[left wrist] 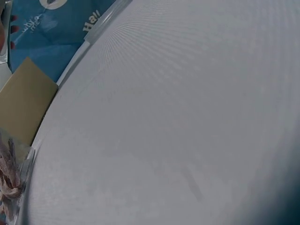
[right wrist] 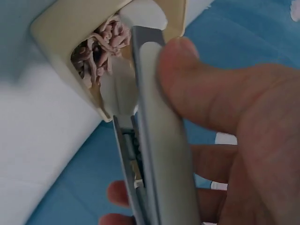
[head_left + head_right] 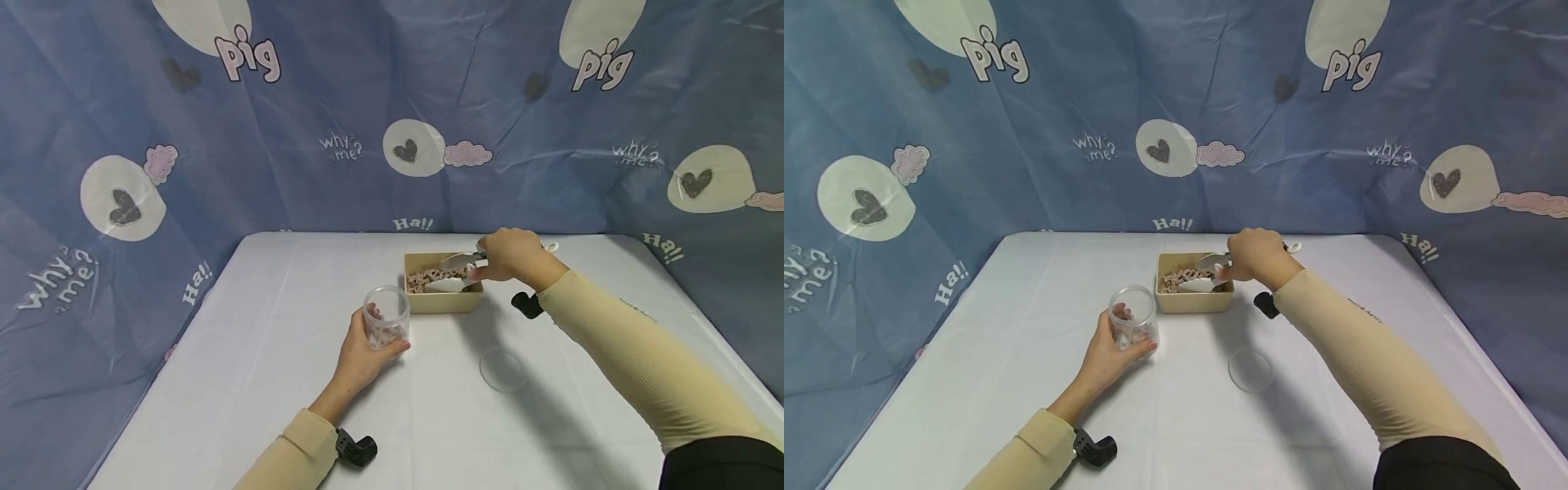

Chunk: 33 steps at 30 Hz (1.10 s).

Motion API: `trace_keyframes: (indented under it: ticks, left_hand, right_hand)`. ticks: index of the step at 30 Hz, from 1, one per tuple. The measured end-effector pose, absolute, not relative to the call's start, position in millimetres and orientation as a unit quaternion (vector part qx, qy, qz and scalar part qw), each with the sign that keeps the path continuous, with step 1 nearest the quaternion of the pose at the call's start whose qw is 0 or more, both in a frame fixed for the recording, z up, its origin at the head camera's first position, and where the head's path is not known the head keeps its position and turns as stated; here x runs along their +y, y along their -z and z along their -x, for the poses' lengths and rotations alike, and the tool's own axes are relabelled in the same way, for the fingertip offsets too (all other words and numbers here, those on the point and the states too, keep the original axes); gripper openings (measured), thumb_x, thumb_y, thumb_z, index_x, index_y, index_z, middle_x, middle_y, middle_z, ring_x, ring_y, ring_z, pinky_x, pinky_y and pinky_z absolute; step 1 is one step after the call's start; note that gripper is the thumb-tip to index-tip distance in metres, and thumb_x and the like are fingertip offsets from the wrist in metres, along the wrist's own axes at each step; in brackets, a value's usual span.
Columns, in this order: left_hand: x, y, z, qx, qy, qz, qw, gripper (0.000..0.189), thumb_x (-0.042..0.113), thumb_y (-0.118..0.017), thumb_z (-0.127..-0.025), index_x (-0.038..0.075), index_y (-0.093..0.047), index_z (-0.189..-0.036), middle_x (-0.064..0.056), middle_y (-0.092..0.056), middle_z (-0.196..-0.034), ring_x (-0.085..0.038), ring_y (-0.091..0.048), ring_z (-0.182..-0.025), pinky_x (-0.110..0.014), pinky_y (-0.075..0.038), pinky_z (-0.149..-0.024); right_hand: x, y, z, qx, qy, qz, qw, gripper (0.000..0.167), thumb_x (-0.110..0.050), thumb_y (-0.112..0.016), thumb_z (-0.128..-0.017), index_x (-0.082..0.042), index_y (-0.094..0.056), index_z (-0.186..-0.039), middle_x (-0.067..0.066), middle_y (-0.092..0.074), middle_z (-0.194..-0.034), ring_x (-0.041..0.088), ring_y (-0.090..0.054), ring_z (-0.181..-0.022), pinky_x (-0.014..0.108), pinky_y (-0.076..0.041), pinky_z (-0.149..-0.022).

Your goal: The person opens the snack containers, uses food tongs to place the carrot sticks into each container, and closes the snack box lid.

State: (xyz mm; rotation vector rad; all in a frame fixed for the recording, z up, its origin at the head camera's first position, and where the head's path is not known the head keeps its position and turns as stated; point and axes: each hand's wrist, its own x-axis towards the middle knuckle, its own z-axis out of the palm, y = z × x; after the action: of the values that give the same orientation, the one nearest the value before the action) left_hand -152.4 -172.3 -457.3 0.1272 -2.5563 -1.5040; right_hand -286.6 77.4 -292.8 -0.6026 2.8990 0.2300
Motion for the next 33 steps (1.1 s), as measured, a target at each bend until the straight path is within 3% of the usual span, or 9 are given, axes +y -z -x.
trace_keyframes:
  ticks: [5,9,13,19,28,33]
  left_hand:
    - [-171.9,457.6,152.3,-0.86,0.501,-0.047,0.09,0.1,0.042,-0.086,-0.073,0.008,-0.03,-0.147,-0.019,-0.048,-0.146,-0.038,-0.046,-0.136,-0.057,-0.037,-0.112]
    - [-172.9,457.6,151.2,-0.86,0.501,-0.051,0.082,0.102,0.043,-0.087,-0.071,0.008,-0.03,-0.148,-0.019,-0.048,-0.147,-0.038,-0.045,-0.137,-0.057,-0.037,-0.112]
    - [-172.9,457.9,151.4,-0.862,0.498,-0.049,0.085,0.101,0.043,-0.087,-0.071,0.009,-0.031,-0.148,-0.019,-0.049,-0.145,-0.038,-0.047,-0.136,-0.056,-0.038,-0.111]
    - [-171.1,456.5,152.3,-0.858,0.504,-0.046,0.086,0.1,0.042,-0.086,-0.073,0.009,-0.03,-0.148,-0.019,-0.048,-0.146,-0.038,-0.047,-0.136,-0.057,-0.038,-0.11]
    - [-169.8,455.7,151.7,-0.862,0.497,-0.052,0.087,0.099,0.042,-0.087,-0.072,0.01,-0.03,-0.148,-0.018,-0.048,-0.146,-0.037,-0.046,-0.137,-0.056,-0.038,-0.111]
    - [-169.4,455.0,150.9,-0.862,0.497,-0.045,0.088,0.099,0.042,-0.086,-0.073,0.009,-0.03,-0.148,-0.018,-0.048,-0.146,-0.037,-0.046,-0.137,-0.057,-0.038,-0.111]
  right_hand:
    - [80.0,290.0,287.8,0.967,-0.075,0.224,0.096,0.059,-0.063,-0.073,-0.078,-0.007,-0.07,-0.095,0.008,-0.069,-0.088,0.026,-0.065,-0.079,0.044,-0.055,-0.066]
    - [84.2,279.9,287.5,0.968,-0.073,0.219,0.102,0.056,-0.065,-0.075,-0.073,-0.011,-0.067,-0.083,0.005,-0.065,-0.084,0.024,-0.061,-0.076,0.042,-0.052,-0.063]
    - [80.5,268.7,287.1,0.97,-0.085,0.21,0.093,0.054,-0.064,-0.077,-0.07,-0.011,-0.065,-0.078,0.005,-0.064,-0.085,0.024,-0.06,-0.078,0.044,-0.052,-0.063]
    - [69.0,274.2,288.0,0.967,-0.081,0.219,0.105,0.046,-0.052,-0.081,-0.073,-0.01,-0.068,-0.087,0.004,-0.065,-0.087,0.021,-0.059,-0.077,0.042,-0.052,-0.064]
    - [89.8,304.3,273.5,0.982,0.02,0.18,0.051,0.045,-0.051,-0.08,-0.077,-0.018,-0.055,-0.06,-0.002,-0.05,-0.064,0.016,-0.046,-0.062,0.032,-0.036,-0.046]
    - [97.8,317.5,267.3,0.982,0.04,0.184,0.008,0.038,-0.053,-0.078,-0.077,-0.019,-0.065,-0.07,0.0,-0.06,-0.068,0.018,-0.051,-0.064,0.033,-0.037,-0.048]
